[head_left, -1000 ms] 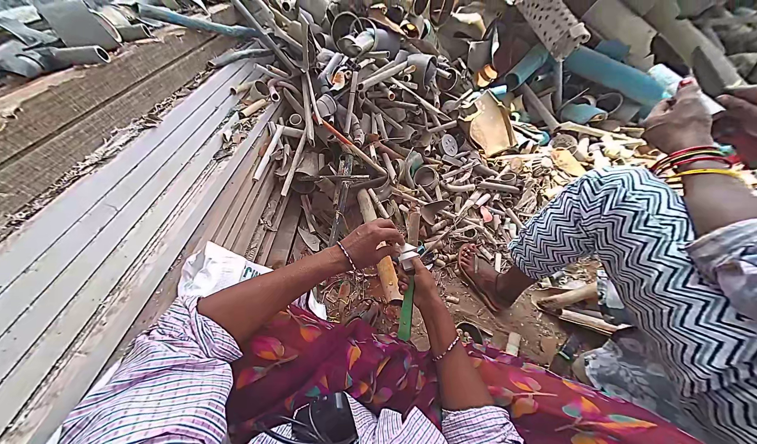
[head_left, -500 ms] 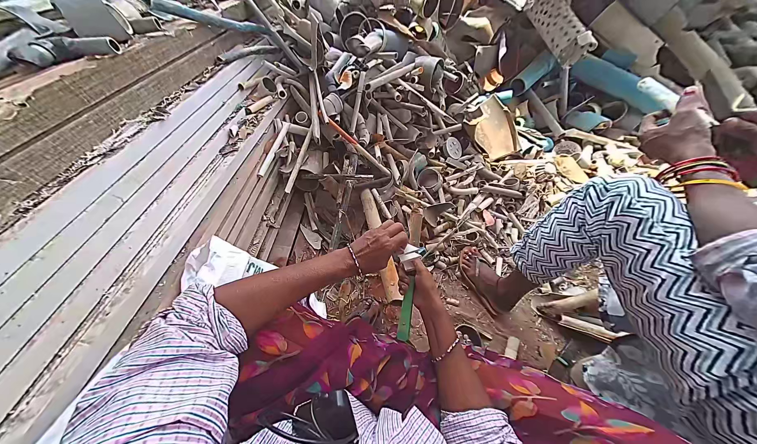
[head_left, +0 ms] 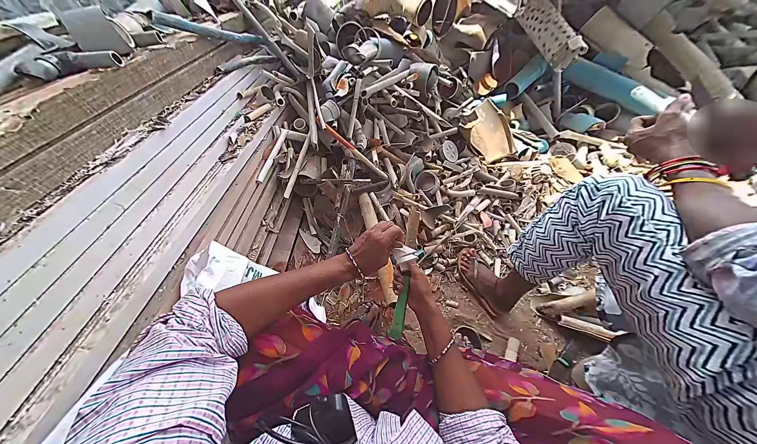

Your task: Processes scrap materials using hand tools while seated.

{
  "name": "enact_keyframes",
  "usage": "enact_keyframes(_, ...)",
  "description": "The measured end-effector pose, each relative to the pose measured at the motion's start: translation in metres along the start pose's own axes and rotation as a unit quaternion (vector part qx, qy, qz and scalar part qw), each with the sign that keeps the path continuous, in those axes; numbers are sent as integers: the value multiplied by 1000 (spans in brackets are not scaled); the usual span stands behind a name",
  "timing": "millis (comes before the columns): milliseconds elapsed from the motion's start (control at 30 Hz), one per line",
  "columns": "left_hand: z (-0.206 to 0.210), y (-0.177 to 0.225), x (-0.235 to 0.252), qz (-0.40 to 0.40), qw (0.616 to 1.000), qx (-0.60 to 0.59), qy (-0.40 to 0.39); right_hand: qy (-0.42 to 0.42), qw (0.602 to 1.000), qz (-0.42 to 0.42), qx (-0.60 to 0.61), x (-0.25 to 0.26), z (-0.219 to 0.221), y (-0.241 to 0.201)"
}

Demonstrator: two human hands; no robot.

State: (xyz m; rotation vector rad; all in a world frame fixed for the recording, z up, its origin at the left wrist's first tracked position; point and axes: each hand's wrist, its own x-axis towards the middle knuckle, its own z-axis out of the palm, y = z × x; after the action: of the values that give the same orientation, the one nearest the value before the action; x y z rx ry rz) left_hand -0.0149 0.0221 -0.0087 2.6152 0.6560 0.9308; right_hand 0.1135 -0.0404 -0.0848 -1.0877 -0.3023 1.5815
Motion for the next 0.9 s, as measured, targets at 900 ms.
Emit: enact_keyframes(900, -17, -16, 6, 36, 990, -86, -104, 8, 1000, 9, -26, 1, -3, 0)
